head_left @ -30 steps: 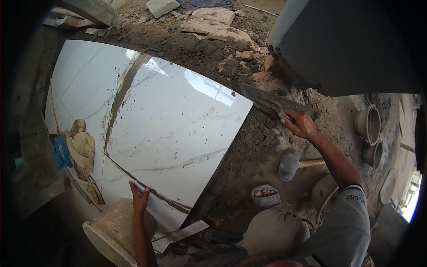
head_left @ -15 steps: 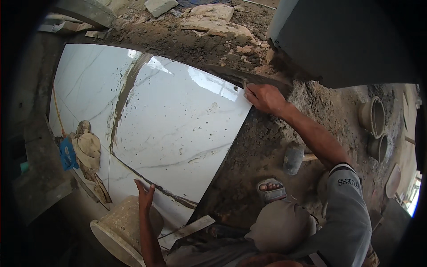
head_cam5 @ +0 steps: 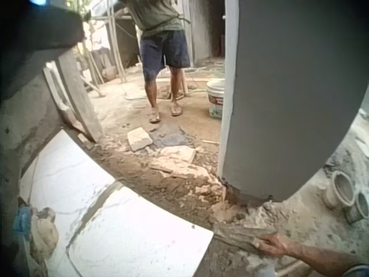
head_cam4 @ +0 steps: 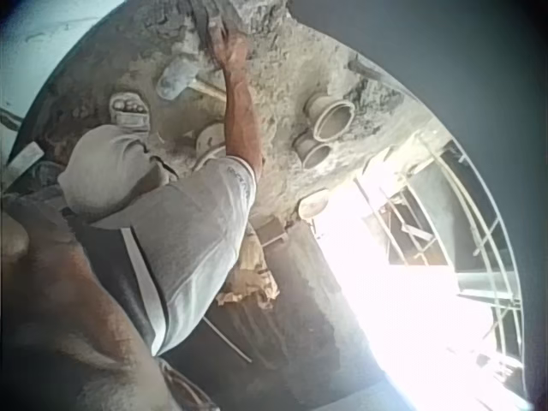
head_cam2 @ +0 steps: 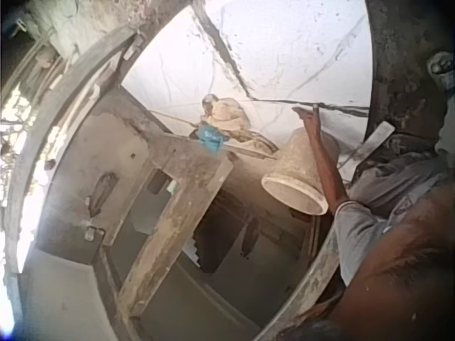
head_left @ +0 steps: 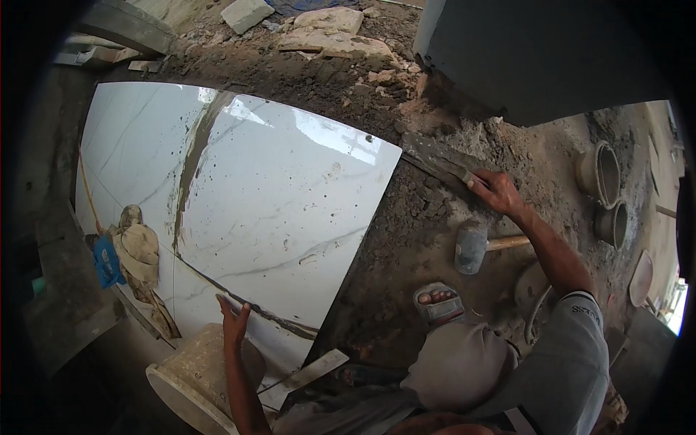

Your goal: The person installs a floor tile by tapping the tile with a mallet and smoothing the mortar along its edge using a trowel.

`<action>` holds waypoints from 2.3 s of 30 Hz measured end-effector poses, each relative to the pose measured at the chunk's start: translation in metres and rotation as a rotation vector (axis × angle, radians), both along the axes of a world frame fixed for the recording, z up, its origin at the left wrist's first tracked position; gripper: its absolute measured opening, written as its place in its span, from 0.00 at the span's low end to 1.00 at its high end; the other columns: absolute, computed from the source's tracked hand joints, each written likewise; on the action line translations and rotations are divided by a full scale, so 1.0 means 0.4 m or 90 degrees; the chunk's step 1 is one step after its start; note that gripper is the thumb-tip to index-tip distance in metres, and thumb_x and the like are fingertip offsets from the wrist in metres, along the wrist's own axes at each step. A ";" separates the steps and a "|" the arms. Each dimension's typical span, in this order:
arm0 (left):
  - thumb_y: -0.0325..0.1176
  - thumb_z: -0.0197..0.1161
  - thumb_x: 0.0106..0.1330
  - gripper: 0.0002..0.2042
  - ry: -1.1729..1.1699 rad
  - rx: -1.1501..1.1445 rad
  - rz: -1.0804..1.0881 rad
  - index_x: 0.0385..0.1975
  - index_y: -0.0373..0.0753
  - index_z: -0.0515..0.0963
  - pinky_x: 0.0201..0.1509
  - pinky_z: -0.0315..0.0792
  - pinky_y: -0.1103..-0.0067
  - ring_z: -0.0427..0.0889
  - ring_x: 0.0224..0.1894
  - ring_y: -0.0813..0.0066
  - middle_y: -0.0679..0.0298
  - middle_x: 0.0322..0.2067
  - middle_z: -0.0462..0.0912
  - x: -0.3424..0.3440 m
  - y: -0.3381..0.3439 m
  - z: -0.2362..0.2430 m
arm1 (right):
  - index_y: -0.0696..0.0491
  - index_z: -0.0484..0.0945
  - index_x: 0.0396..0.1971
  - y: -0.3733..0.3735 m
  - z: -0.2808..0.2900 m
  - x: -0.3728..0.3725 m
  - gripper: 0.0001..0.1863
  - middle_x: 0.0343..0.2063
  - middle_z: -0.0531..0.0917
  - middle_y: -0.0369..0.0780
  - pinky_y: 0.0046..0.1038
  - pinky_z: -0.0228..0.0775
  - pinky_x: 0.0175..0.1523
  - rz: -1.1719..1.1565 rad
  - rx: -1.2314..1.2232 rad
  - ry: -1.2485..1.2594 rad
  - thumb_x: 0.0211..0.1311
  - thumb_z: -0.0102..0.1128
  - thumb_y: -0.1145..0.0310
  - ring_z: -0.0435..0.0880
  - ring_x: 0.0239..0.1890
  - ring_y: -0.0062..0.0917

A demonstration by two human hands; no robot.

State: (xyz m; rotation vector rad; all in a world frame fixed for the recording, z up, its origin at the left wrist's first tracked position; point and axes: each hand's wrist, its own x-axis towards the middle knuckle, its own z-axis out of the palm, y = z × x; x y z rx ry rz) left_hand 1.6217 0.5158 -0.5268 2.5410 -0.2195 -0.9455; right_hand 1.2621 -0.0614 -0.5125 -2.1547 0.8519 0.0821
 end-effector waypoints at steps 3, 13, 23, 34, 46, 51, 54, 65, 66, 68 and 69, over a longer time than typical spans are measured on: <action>0.49 0.62 0.58 0.49 0.011 -0.012 0.008 0.66 0.32 0.33 0.70 0.40 0.71 0.39 0.70 0.54 0.42 0.67 0.38 0.001 0.005 -0.004 | 0.61 0.77 0.40 -0.007 -0.009 0.012 0.19 0.22 0.79 0.47 0.32 0.67 0.32 -0.012 0.035 -0.017 0.60 0.55 0.59 0.75 0.23 0.28; 0.50 0.60 0.59 0.49 -0.029 0.139 -0.081 0.66 0.31 0.33 0.71 0.33 0.68 0.31 0.70 0.50 0.42 0.67 0.34 0.001 0.009 -0.018 | 0.61 0.77 0.38 -0.016 0.000 0.020 0.18 0.21 0.78 0.47 0.31 0.67 0.31 0.005 0.032 0.008 0.61 0.54 0.60 0.76 0.23 0.27; 0.48 0.60 0.59 0.48 0.018 0.001 -0.023 0.66 0.31 0.32 0.71 0.32 0.70 0.30 0.71 0.56 0.44 0.68 0.32 0.012 0.020 -0.003 | 0.61 0.77 0.40 -0.004 -0.001 0.013 0.18 0.24 0.81 0.48 0.31 0.69 0.32 -0.011 0.078 -0.003 0.60 0.55 0.61 0.79 0.25 0.27; 0.48 0.60 0.60 0.48 0.063 -0.025 0.049 0.67 0.36 0.32 0.69 0.42 0.71 0.39 0.70 0.56 0.45 0.68 0.38 -0.007 -0.038 0.032 | 0.61 0.78 0.40 -0.015 -0.053 -0.042 0.18 0.22 0.80 0.46 0.29 0.69 0.32 -0.049 0.045 -0.079 0.59 0.57 0.60 0.77 0.23 0.26; 0.46 0.59 0.61 0.47 0.023 -0.024 -0.010 0.67 0.34 0.31 0.70 0.38 0.70 0.37 0.71 0.57 0.45 0.68 0.36 0.011 -0.027 0.016 | 0.62 0.78 0.38 -0.010 -0.014 0.036 0.16 0.22 0.79 0.48 0.32 0.68 0.32 -0.001 0.020 -0.045 0.60 0.57 0.62 0.76 0.24 0.25; 0.46 0.59 0.61 0.47 0.034 -0.030 0.021 0.67 0.34 0.32 0.70 0.39 0.70 0.37 0.71 0.57 0.45 0.68 0.36 0.011 -0.004 0.019 | 0.61 0.77 0.40 -0.019 -0.043 -0.036 0.17 0.24 0.80 0.49 0.32 0.69 0.34 -0.045 0.039 -0.091 0.61 0.55 0.61 0.78 0.25 0.27; 0.45 0.60 0.61 0.46 0.069 -0.012 0.009 0.67 0.35 0.32 0.70 0.40 0.69 0.38 0.71 0.57 0.46 0.68 0.36 -0.016 -0.013 0.017 | 0.62 0.78 0.42 -0.018 -0.018 0.004 0.18 0.27 0.82 0.49 0.31 0.72 0.37 -0.027 0.004 -0.055 0.61 0.55 0.62 0.80 0.28 0.27; 0.47 0.60 0.61 0.47 0.045 -0.025 0.032 0.67 0.36 0.31 0.70 0.39 0.69 0.37 0.71 0.57 0.46 0.68 0.35 0.000 0.011 0.027 | 0.60 0.78 0.41 -0.005 0.005 0.080 0.19 0.24 0.81 0.48 0.29 0.71 0.34 -0.006 0.007 0.005 0.60 0.55 0.59 0.80 0.26 0.26; 0.47 0.60 0.61 0.47 0.045 -0.026 0.033 0.67 0.36 0.31 0.70 0.39 0.69 0.37 0.71 0.57 0.46 0.68 0.35 -0.007 0.007 0.023 | 0.60 0.78 0.41 0.001 -0.001 0.056 0.19 0.24 0.81 0.48 0.29 0.71 0.34 -0.004 0.007 0.005 0.60 0.55 0.59 0.80 0.26 0.26; 0.46 0.60 0.61 0.47 0.054 -0.058 0.057 0.67 0.36 0.31 0.70 0.40 0.70 0.37 0.71 0.57 0.47 0.68 0.35 -0.002 -0.007 0.029 | 0.61 0.78 0.40 -0.006 -0.017 0.011 0.19 0.23 0.80 0.49 0.30 0.70 0.33 -0.072 -0.001 -0.052 0.60 0.55 0.60 0.79 0.25 0.29; 0.45 0.59 0.61 0.46 0.043 -0.020 0.012 0.67 0.36 0.31 0.70 0.40 0.71 0.37 0.71 0.58 0.47 0.68 0.35 0.011 -0.003 0.018 | 0.62 0.77 0.37 -0.015 -0.042 -0.011 0.18 0.22 0.79 0.49 0.31 0.68 0.32 -0.083 -0.024 -0.110 0.60 0.55 0.60 0.77 0.23 0.30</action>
